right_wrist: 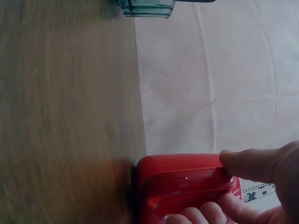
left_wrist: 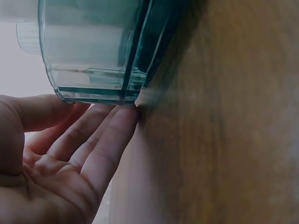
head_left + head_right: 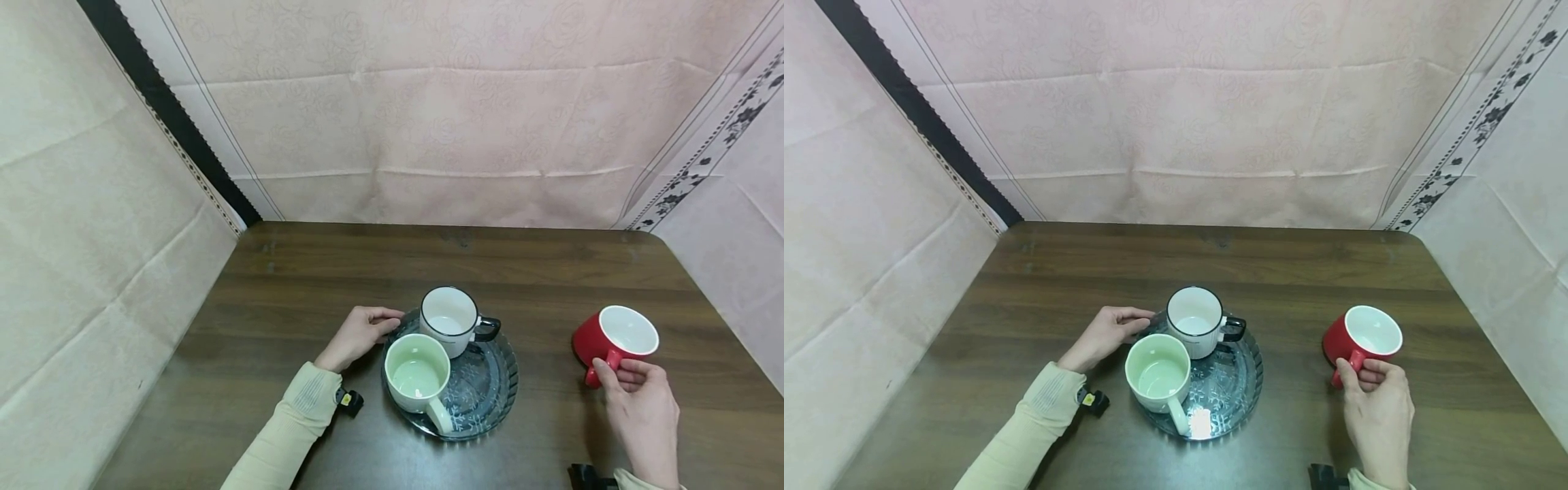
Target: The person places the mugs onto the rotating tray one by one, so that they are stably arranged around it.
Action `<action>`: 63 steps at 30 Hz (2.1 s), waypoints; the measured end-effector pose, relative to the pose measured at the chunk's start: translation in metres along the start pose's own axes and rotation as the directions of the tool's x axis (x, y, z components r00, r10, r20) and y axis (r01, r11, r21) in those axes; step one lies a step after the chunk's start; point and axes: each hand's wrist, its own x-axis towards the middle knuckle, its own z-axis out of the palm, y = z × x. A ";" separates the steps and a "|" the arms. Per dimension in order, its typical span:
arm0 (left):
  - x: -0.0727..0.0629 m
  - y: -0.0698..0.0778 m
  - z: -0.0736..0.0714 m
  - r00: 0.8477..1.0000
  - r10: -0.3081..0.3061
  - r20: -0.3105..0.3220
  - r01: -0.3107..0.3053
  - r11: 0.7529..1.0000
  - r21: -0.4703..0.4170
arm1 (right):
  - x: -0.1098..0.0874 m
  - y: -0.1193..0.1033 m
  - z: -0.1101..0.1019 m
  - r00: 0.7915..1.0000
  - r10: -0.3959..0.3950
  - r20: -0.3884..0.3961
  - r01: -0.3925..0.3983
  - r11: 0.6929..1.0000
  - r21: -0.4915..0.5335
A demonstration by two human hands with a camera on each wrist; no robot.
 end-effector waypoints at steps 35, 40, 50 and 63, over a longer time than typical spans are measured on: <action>0.001 -0.002 0.001 1.000 0.014 0.005 -0.014 1.000 -0.021 | 0.002 0.003 0.004 0.999 -0.003 -0.038 0.003 1.000 0.003; 0.001 -0.002 0.001 1.000 0.013 0.001 -0.013 1.000 -0.023 | 0.003 0.005 0.004 0.999 0.003 -0.041 -0.003 1.000 0.007; 0.001 -0.002 0.001 1.000 0.012 0.002 -0.012 1.000 -0.015 | 0.002 0.006 0.003 0.998 0.037 -0.056 -0.037 0.999 0.011; 0.001 -0.001 0.001 1.000 0.006 0.000 -0.006 1.000 -0.019 | 0.003 0.008 0.003 0.996 0.032 -0.080 -0.033 0.999 -0.003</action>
